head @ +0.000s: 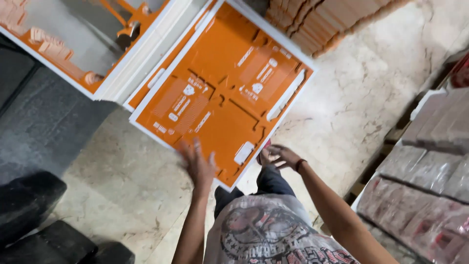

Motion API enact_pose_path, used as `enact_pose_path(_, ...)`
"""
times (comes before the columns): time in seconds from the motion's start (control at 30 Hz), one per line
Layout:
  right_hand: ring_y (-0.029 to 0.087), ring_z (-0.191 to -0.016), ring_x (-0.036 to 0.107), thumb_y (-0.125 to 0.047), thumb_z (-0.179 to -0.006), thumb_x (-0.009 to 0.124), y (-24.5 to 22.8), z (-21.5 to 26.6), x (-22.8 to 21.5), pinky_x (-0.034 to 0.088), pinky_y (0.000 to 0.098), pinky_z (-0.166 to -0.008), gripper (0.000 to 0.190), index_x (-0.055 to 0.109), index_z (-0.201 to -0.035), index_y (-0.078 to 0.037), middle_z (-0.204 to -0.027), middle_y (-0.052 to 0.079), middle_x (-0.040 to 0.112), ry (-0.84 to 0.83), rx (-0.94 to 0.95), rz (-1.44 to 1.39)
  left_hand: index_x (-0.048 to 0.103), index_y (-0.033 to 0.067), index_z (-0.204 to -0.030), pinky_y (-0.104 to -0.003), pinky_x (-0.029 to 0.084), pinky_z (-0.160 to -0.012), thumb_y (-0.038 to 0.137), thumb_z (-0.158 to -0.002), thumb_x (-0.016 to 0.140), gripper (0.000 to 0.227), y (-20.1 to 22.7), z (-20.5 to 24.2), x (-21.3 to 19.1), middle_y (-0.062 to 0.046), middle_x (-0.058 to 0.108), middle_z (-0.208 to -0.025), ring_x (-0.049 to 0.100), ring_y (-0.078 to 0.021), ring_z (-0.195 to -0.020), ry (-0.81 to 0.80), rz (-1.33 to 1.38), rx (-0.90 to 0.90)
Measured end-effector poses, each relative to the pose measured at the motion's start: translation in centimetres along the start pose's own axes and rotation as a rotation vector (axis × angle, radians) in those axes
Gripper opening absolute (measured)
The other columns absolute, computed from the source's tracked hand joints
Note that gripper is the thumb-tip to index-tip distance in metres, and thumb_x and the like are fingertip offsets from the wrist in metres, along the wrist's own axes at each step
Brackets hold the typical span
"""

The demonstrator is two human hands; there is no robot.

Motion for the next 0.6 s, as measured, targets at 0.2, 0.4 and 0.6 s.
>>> enact_pose_path(0.2, 0.060, -0.129, 0.049, -0.039, -0.095, 0.084, -8.1, -10.7, -16.7, 0.050, 0.0687, -0.098, 0.106, 0.010, -0.165, -0.009, -0.161, 0.037, 0.021, 0.401, -0.398, -0.258, 0.005, 0.0132, -0.167, -0.055, 0.023, -0.124, 0.018, -0.088, 0.075, 0.106, -6.3, -1.8, 4.6, -0.032, 0.014, -0.167, 0.018, -0.0451, -0.155, 0.070, 0.291, -0.402)
enact_pose_path(0.4, 0.056, -0.128, 0.055, -0.017, -0.101, 0.076, -18.2, -13.5, -19.6, 0.053, 0.0694, -0.095, 0.091, 0.011, -0.162, -0.004, -0.156, 0.035, 0.032, 0.365, -0.592, -0.240, 0.011, 0.0252, -0.168, -0.062, 0.039, -0.111, 0.010, -0.093, 0.066, 0.094, -2.9, -1.9, 3.7, -0.024, 0.036, -0.159, 0.040, -0.0472, -0.144, 0.072, 0.043, -0.557)
enact_pose_path(0.6, 0.059, -0.110, 0.062, -0.016, -0.098, 0.073, -19.8, -12.5, -22.0, 0.061, 0.0639, -0.082, 0.077, 0.027, -0.158, -0.001, -0.148, 0.040, 0.036, 0.371, -0.529, -0.199, 0.012, 0.0177, -0.168, -0.063, 0.041, -0.109, 0.004, -0.091, 0.064, 0.093, 0.1, -2.3, 1.9, -0.030, 0.039, -0.149, 0.046, -0.0550, -0.137, 0.025, 0.033, -0.608)
Point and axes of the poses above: each hand's wrist, its own z-axis away from the middle knuckle, its own x-axis out of the palm, y = z × x, the point moved 2 cm from there along -z, towards the middle knuckle
